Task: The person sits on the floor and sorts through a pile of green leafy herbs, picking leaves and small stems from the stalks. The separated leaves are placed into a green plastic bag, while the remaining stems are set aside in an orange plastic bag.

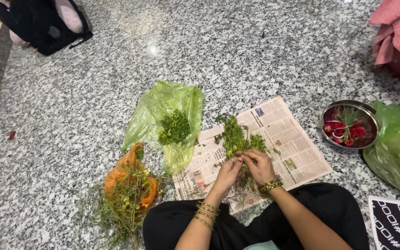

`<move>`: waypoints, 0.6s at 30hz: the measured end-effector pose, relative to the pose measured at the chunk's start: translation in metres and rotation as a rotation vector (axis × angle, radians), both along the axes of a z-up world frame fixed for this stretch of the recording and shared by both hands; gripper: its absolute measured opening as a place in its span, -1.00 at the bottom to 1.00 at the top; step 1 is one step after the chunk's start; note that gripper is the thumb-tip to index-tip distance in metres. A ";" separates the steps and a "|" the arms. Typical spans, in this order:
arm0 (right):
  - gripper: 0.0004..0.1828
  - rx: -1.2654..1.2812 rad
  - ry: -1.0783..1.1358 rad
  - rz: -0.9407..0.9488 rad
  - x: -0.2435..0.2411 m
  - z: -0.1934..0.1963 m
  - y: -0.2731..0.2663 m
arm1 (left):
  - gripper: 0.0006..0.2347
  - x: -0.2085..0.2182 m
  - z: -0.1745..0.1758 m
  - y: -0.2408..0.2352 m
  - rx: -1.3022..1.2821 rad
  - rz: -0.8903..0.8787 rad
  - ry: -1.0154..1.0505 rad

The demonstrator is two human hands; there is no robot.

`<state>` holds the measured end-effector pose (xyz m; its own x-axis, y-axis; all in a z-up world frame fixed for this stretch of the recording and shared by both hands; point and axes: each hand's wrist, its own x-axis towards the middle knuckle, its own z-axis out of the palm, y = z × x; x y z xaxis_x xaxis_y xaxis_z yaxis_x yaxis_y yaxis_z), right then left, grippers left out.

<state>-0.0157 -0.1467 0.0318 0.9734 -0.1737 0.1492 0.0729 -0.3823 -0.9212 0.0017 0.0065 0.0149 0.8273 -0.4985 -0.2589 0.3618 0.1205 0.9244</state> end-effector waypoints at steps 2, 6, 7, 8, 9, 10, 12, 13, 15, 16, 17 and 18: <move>-0.77 0.030 -0.027 0.029 -0.001 -0.005 -0.003 | -0.78 0.000 0.006 0.001 0.037 0.019 0.027; -0.84 -0.195 -0.220 0.063 -0.004 -0.008 -0.004 | -0.74 0.002 0.009 0.002 0.117 0.079 -0.014; -0.84 -0.206 -0.222 0.069 -0.005 -0.007 -0.001 | -0.74 0.003 0.008 0.003 0.137 0.092 -0.046; -0.83 -0.216 -0.224 0.075 -0.006 -0.006 0.000 | -0.74 0.004 0.006 0.004 0.120 0.096 -0.059; -0.83 -0.235 -0.239 0.070 -0.007 -0.004 0.001 | -0.75 0.004 0.003 0.005 0.104 0.100 -0.072; -0.83 -0.253 -0.253 0.065 -0.007 -0.003 0.002 | -0.75 0.004 0.001 0.006 0.087 0.103 -0.084; -0.83 -0.278 -0.252 0.055 -0.007 -0.002 0.003 | -0.75 0.006 -0.002 0.006 0.083 0.105 -0.082; -0.84 -0.284 -0.235 0.052 -0.007 -0.003 0.003 | -0.74 0.006 -0.003 0.005 0.081 0.105 -0.079; -0.84 -0.237 -0.178 0.061 -0.006 -0.004 0.001 | -0.75 0.006 -0.004 0.004 0.076 0.117 -0.067; -0.84 -0.185 -0.139 0.073 -0.004 -0.004 -0.001 | -0.75 0.005 -0.004 0.004 0.073 0.124 -0.061; -0.83 -0.132 -0.100 0.086 -0.003 -0.003 -0.001 | -0.75 0.006 -0.004 0.004 0.070 0.139 -0.062; -0.82 -0.116 -0.051 0.089 -0.004 -0.003 0.000 | -0.74 0.006 -0.005 0.004 0.068 0.154 -0.064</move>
